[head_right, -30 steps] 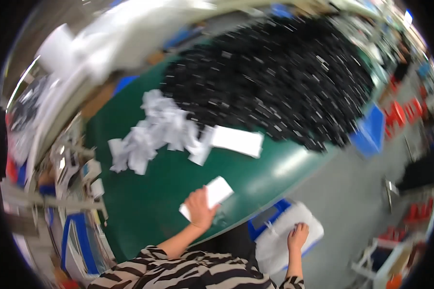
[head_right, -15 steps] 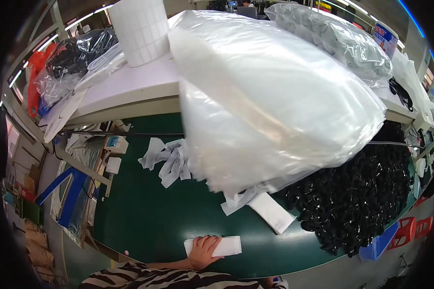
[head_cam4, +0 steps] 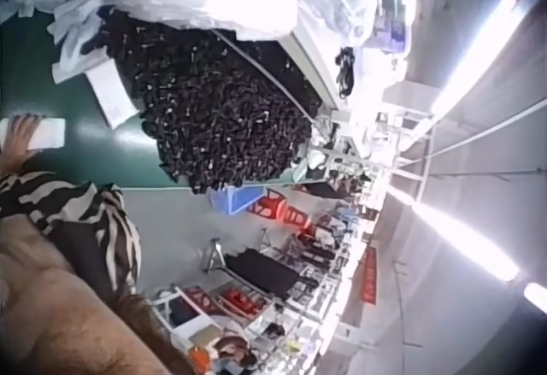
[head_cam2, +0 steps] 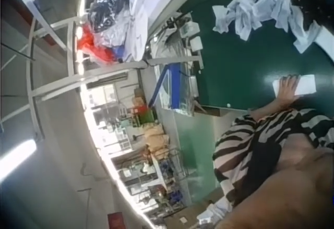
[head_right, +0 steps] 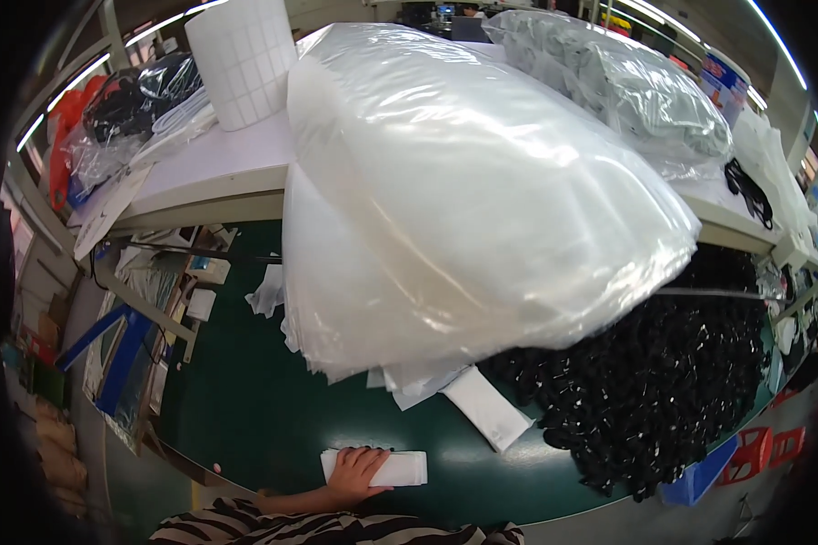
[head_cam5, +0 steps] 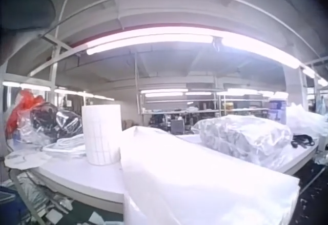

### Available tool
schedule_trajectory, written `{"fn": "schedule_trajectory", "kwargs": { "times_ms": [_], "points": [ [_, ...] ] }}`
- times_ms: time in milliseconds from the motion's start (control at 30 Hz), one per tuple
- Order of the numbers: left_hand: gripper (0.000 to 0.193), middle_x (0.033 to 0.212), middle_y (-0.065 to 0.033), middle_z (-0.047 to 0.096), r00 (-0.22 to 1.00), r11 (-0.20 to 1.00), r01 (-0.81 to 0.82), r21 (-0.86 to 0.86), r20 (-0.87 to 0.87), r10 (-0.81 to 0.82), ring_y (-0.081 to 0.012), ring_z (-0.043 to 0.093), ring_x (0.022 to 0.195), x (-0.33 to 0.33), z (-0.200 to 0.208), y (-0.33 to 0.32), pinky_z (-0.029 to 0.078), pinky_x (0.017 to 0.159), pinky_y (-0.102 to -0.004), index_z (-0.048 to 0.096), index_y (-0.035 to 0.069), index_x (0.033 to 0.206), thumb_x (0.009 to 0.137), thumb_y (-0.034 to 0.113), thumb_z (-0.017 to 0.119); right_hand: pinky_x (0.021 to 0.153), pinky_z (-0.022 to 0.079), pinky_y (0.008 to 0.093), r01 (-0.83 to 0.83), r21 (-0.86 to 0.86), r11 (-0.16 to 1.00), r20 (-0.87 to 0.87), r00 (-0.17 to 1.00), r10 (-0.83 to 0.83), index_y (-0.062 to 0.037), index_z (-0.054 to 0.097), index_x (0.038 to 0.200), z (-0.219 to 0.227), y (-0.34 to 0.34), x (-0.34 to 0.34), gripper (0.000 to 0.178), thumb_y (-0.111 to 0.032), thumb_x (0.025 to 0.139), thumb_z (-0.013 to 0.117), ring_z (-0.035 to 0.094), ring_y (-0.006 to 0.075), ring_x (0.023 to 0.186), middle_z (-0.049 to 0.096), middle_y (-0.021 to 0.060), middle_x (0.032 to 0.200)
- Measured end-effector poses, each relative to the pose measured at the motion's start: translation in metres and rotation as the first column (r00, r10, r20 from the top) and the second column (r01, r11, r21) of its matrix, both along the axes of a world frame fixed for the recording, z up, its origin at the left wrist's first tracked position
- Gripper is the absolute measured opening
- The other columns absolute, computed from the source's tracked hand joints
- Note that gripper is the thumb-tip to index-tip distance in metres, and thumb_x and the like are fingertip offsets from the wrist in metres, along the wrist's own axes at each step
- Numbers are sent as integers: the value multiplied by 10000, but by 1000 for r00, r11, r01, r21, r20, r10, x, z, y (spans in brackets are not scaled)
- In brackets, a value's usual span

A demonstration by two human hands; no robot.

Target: Packaging small black industrial components into individual white plastic bags at an assembly line station.

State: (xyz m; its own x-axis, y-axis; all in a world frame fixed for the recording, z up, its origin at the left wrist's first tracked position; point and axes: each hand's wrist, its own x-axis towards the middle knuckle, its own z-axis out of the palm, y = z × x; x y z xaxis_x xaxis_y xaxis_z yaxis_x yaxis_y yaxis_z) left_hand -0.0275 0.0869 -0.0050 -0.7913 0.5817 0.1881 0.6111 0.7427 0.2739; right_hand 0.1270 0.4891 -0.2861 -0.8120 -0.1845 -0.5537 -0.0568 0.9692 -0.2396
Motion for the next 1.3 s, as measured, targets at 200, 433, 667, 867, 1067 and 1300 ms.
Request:
{"fn": "schedule_trajectory", "kwargs": {
  "times_ms": [200, 433, 667, 867, 1067, 1300],
  "points": [
    [780, 1250, -107, 559, 999, 999, -15, -29, -50, 13, -305, 508, 1124, 1, -9, -4, 381, 987, -522, 553, 86, 1388, 791, 565, 705, 992, 433, 552, -68, -40, 997, 2, 998, 69, -79, 693, 1137, 29, 54, -3, 339, -271, 919, 519, 606, 362, 1156, 628, 222, 1258],
    [829, 1245, -111, 541, 998, 1000, -26, -10, -51, 25, -344, 463, 1126, 3, -6, 0, 363, 987, -522, 520, 97, 1415, 748, 527, 757, 994, 436, 546, -80, -57, 995, -28, 997, 79, -71, 689, 1148, 35, 108, 7, 342, -259, 923, 515, 606, 365, 1157, 621, 230, 1269],
    [839, 1252, -115, 536, 995, 999, 4, 45, -96, 0, -357, 468, 1083, 13, -8, 14, 385, 971, -490, 539, 88, 1390, 683, 439, 821, 995, 439, 539, -18, -130, 991, -100, 995, 5, -62, 685, 1160, 42, 112, 28, 345, -248, 926, 512, 605, 367, 1158, 614, 239, 1281],
    [830, 1257, -115, 531, 987, 997, 62, 43, -149, -55, -347, 470, 1082, 36, 2, 34, 396, 949, -469, 557, 71, 1366, 673, 449, 813, 856, 516, 507, -97, -55, 994, 280, 954, 108, -14, 687, 1073, 224, 46, 29, 263, -177, 911, 560, 646, 436, 986, 680, 239, 1085],
    [830, 1291, -113, 525, 977, 997, 71, -35, -200, -77, -344, 476, 1120, 33, -3, 38, 386, 975, -469, 524, 68, 1392, 703, 443, 796, 779, 542, 421, -77, -654, 753, -131, 991, -13, -48, 683, 1100, 328, 20, -11, 236, -225, 951, 634, 673, 377, 885, 699, 180, 1002],
    [851, 1330, -111, 508, 971, 990, 23, -141, -232, -56, -331, 474, 1152, 45, -4, 41, 364, 1012, -510, 475, 64, 1425, 738, 464, 779, 868, 503, 411, -243, -428, 871, -769, 604, -209, -38, 601, 1255, 315, -35, -144, 482, -225, 842, 763, 603, 351, 1064, 599, 172, 1196]
  ]
}}
